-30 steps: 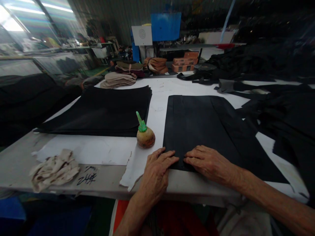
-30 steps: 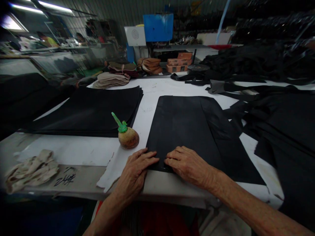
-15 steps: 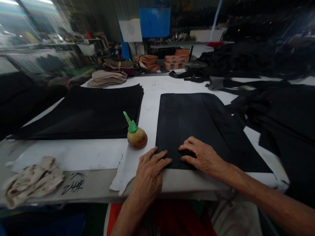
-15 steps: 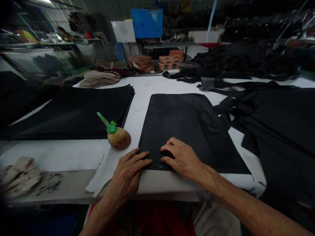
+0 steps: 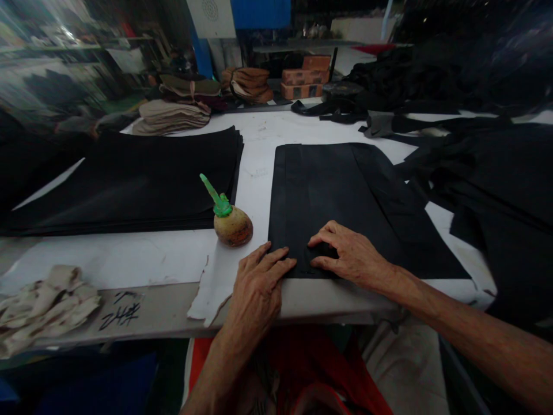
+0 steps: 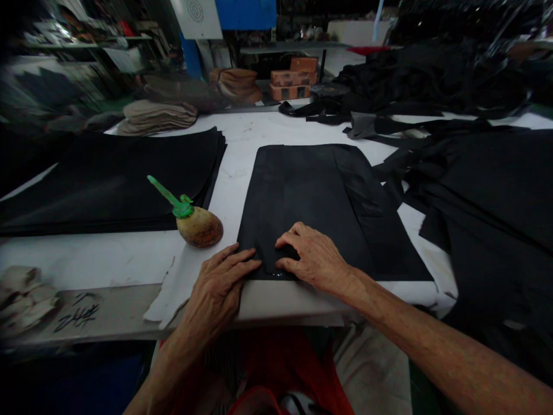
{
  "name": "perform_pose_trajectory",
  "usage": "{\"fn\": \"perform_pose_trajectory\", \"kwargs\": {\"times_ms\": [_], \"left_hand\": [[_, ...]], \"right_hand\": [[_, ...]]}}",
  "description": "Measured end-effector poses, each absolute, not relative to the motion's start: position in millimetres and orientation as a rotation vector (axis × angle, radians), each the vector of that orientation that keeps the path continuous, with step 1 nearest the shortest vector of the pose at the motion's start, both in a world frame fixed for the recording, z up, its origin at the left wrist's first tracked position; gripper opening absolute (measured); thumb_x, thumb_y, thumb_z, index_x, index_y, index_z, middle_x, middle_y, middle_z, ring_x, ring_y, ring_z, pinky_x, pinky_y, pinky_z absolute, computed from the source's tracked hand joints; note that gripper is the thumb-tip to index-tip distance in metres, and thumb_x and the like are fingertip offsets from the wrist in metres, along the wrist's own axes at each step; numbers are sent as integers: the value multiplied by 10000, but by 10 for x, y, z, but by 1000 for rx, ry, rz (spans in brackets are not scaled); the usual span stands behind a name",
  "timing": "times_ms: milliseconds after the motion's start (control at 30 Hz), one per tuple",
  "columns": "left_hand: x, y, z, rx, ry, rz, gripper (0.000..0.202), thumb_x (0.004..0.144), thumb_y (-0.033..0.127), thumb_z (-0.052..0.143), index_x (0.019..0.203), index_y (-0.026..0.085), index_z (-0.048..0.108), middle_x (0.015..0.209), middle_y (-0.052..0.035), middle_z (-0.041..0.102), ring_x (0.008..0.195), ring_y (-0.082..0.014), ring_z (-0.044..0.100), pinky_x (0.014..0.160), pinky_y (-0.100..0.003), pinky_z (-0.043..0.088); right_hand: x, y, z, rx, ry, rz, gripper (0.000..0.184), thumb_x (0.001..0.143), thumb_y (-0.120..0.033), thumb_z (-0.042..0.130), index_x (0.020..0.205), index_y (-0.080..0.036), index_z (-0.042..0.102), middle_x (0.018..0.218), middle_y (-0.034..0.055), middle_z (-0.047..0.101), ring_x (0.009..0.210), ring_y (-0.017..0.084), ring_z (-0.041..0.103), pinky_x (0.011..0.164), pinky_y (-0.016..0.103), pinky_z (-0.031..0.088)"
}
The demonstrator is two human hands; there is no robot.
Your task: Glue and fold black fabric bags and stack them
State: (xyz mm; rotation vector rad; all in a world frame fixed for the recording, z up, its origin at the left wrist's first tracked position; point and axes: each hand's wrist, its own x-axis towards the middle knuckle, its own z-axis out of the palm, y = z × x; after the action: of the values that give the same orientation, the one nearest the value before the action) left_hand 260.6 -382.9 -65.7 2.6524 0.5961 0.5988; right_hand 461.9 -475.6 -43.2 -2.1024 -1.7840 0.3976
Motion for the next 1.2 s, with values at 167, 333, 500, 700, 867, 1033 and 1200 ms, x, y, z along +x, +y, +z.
{"fn": "perform_pose_trajectory", "kwargs": {"times_ms": [167,333,500,700,867,1033,1200], "left_hand": [[2600,-3846,-663,2675,595,572,416,815,31,420,1095,249,637,1227,-12,593,1227,-253,410,980,-460,379],[2599,-3861,-649,2649,626,553,410,821,35,426,1091,256,642,1227,-4,594,1228,-247,408,988,-452,370],[2612,-3852,-622,2594,653,559,392,813,30,443,1044,258,663,1195,-6,614,1206,-237,430,983,-447,373],[2627,-3858,-611,2582,666,549,386,813,24,450,1025,259,671,1189,-9,617,1197,-242,441,980,-465,375],[2601,-3777,-569,2642,592,434,424,793,-4,435,1057,239,661,1213,-13,608,1210,-244,444,999,-467,380],[2516,-3630,-542,2705,399,392,455,791,-17,403,1088,230,643,1222,-20,603,1208,-206,467,1013,-424,403],[2460,-3612,-535,2723,350,381,504,752,-26,414,1121,244,625,1250,-18,584,1232,-202,451,1020,-412,402]], "right_hand": [[4618,-4761,-431,-2087,-1783,427,288,758,-381,647,1014,-257,606,1012,21,544,821,173,562,687,304,446],[4624,-4771,-435,-2086,-1786,419,294,756,-369,654,1022,-257,600,1005,25,553,850,187,554,726,325,439],[4678,-4745,-432,-2048,-1744,548,159,842,-322,552,978,-276,621,943,-4,565,766,135,567,701,295,430],[4636,-4728,-408,-2106,-1737,474,210,778,-380,630,945,-257,605,908,-2,562,767,155,560,665,289,410],[4612,-4735,-389,-2115,-1771,453,225,772,-374,628,958,-254,593,920,3,557,781,161,557,664,283,407],[4584,-4739,-384,-2144,-1762,428,247,754,-390,638,953,-250,597,912,13,557,787,172,560,667,290,415],[4510,-4723,-363,-2163,-1753,367,292,719,-420,650,933,-229,589,897,30,564,783,199,564,692,329,432]]}}
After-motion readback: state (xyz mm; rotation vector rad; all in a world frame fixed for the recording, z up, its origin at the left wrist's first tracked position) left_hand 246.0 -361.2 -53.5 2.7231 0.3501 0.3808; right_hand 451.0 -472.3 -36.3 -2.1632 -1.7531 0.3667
